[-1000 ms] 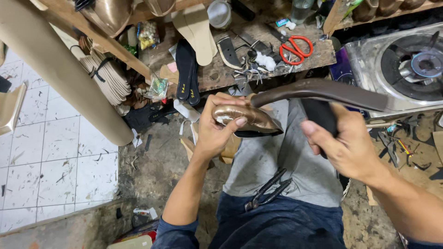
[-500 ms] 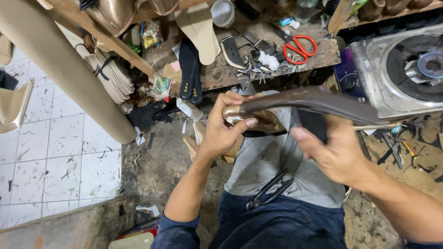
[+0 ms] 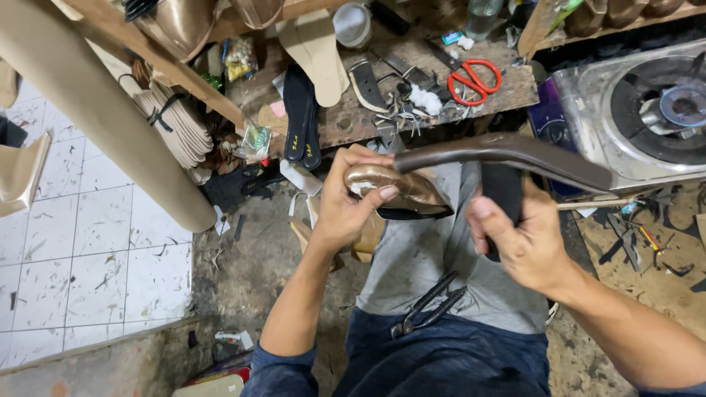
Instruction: The person repeatedly uses a curved metal tool to press and shape the edges of a metallic shoe upper. They rotate the upper in their hands to work different sections and occasionally place it aside before picking it up again.
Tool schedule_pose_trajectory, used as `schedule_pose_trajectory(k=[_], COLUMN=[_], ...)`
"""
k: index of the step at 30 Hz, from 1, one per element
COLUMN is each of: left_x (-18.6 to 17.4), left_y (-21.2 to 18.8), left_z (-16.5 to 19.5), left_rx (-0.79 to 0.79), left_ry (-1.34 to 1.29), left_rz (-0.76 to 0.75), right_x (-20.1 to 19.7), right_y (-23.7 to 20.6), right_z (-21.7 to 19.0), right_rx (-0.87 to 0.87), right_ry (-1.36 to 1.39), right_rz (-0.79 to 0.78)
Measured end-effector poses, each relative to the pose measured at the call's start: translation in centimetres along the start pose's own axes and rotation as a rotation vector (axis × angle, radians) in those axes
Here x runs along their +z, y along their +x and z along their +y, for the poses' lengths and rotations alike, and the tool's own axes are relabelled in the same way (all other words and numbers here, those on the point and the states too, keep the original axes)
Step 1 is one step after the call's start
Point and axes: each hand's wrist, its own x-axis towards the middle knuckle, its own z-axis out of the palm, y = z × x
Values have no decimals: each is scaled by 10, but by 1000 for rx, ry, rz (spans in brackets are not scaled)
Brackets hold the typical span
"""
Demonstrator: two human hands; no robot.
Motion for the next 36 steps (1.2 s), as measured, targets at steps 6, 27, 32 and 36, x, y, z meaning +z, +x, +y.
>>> schedule_pose_trajectory(k=[6,27,32,36], left_x=[0,-16,-4,47], left_y=[1,18,22,28], left_z=[-1,-27,-40,-38], left_rx=[-43,-25,-75,-110], left_ry=[-66,-444,-743,-1013], left_rz=[10,141,61,-104], right_x=[2,-66,-78,-44], right_y=[-8,-144,-178,-144], right_z=[14,183,176,137], right_rx=[70,-18,29,246], right_ry=[41,-241,-766,164], right_rz=[59,-270,-186,117])
